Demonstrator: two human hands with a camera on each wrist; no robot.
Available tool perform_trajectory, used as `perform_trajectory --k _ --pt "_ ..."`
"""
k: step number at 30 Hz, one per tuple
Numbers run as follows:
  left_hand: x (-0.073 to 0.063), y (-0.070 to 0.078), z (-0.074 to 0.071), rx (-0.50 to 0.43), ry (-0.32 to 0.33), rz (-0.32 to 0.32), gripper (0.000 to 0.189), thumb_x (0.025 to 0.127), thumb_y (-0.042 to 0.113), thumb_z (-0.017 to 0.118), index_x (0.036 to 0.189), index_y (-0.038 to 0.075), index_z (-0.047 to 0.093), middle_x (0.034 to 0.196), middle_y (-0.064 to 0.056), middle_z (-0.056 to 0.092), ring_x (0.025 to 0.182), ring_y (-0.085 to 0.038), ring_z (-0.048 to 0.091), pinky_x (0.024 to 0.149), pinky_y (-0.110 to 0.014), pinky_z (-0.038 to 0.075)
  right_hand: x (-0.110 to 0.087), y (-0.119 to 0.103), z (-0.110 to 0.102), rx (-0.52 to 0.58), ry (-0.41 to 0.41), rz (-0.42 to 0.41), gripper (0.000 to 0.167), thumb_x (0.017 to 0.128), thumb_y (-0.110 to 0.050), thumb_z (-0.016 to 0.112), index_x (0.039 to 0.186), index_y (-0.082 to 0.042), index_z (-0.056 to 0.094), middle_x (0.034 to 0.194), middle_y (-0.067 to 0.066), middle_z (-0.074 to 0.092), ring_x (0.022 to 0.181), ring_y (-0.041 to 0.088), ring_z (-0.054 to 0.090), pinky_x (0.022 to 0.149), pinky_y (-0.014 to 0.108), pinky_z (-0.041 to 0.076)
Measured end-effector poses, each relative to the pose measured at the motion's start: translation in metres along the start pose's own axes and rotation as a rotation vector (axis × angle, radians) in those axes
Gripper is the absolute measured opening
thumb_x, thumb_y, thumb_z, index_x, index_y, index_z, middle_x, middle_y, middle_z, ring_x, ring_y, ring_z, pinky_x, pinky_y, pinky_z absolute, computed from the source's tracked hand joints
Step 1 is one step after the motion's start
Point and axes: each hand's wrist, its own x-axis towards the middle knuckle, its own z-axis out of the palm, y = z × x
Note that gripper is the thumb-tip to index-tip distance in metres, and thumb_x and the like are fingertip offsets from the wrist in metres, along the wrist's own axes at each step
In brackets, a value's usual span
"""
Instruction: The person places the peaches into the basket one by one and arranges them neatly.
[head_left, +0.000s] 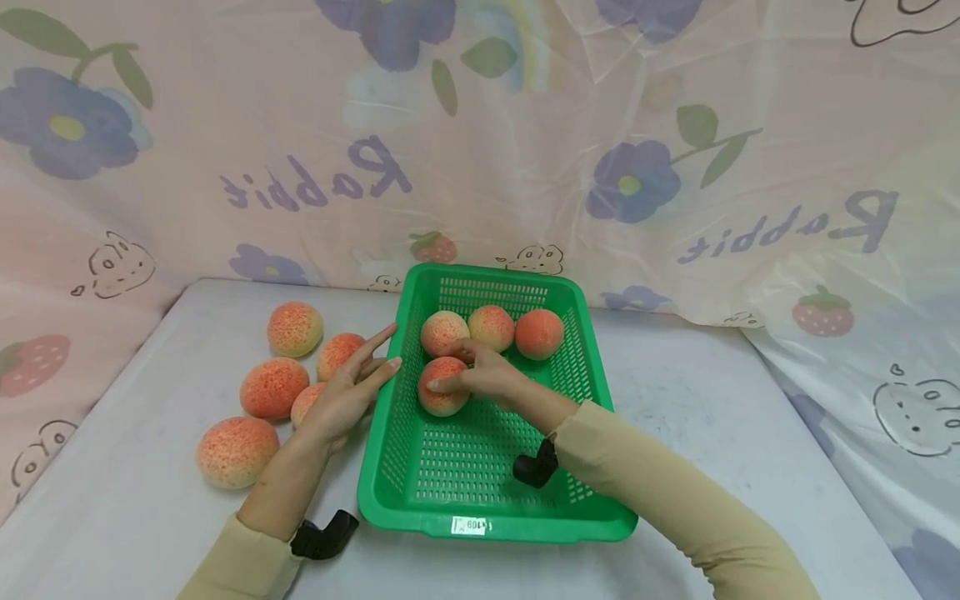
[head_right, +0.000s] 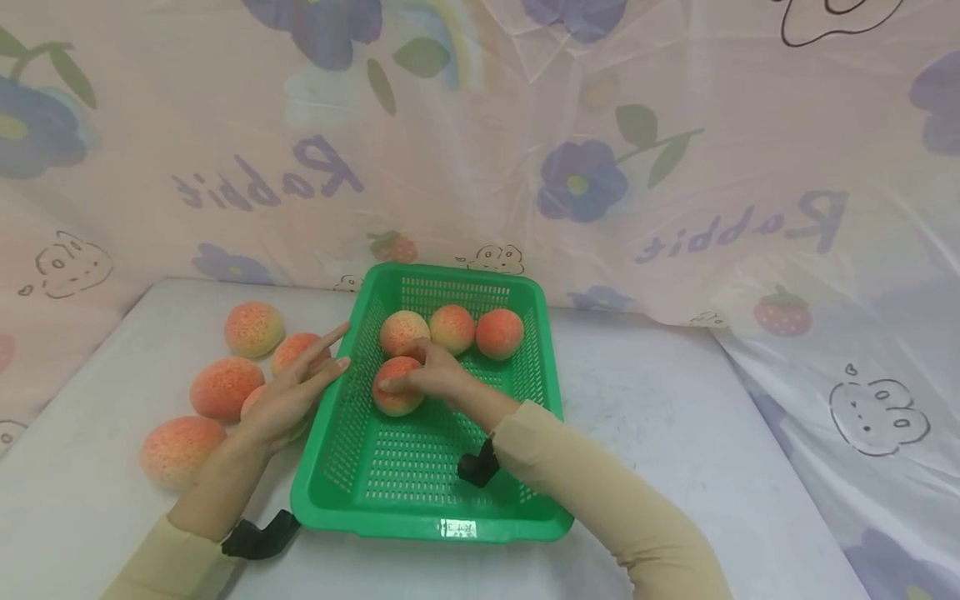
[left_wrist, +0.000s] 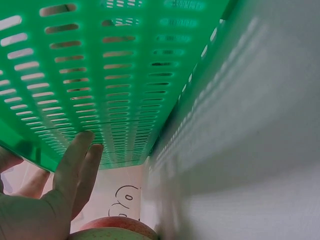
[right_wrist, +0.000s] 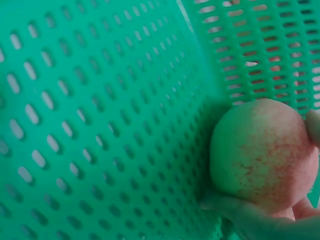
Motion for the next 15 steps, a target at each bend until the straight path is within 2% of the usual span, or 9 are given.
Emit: perform_trajectory --k 4,7,12,15 --pt "0.0008 -0.0001 -0.0003 0.006 -0.001 0.007 0.059 0.101 0.032 0.05 0.153 0.034 0.022 0.14 -0.023 0.046 0.099 -0.021 0.065 0.079 -0.029 0.055 0.0007 -0.0012 0.0024 -0.034 0.015 -0.037 0.052 0.079 -0.019 0.079 0.124 -0.006 0.057 0.12 0.012 0.059 0.103 0.021 0.057 0.086 0.032 0.049" --pt "0.0008 -0.0004 -0.0003 0.009 -0.001 0.008 0.059 0.101 0.031 0.05 0.153 0.034 0.021 0.139 -0.024 0.046 0.099 -0.022 0.065 0.079 -0.029 0.055 0.0003 -0.0017 0.0016 -0.052 -0.001 -0.032 0.053 0.079 -0.019 0.079 0.125 -0.006 0.055 0.119 0.011 0.059 0.104 0.021 0.057 0.09 0.035 0.048" --pt "-0.0005 -0.0004 -0.0003 0.009 0.001 0.005 0.059 0.101 0.03 0.049 0.153 0.034 0.021 0.138 -0.024 0.046 0.098 -0.022 0.065 0.078 -0.03 0.055 -0.0023 -0.0028 -0.002 -0.081 -0.038 -0.029 0.059 0.08 -0.019 0.078 0.131 -0.007 0.053 0.127 0.013 0.056 0.113 0.023 0.054 0.097 0.04 0.046" --pt "-0.0008 0.0 0.0 0.007 0.001 0.002 0.059 0.101 0.03 0.05 0.153 0.033 0.021 0.139 -0.024 0.046 0.098 -0.022 0.065 0.078 -0.03 0.055 -0.0059 -0.0045 -0.0051 -0.081 -0.043 -0.025 0.061 0.08 -0.019 0.078 0.134 -0.008 0.053 0.133 0.013 0.054 0.117 0.025 0.053 0.097 0.041 0.047"
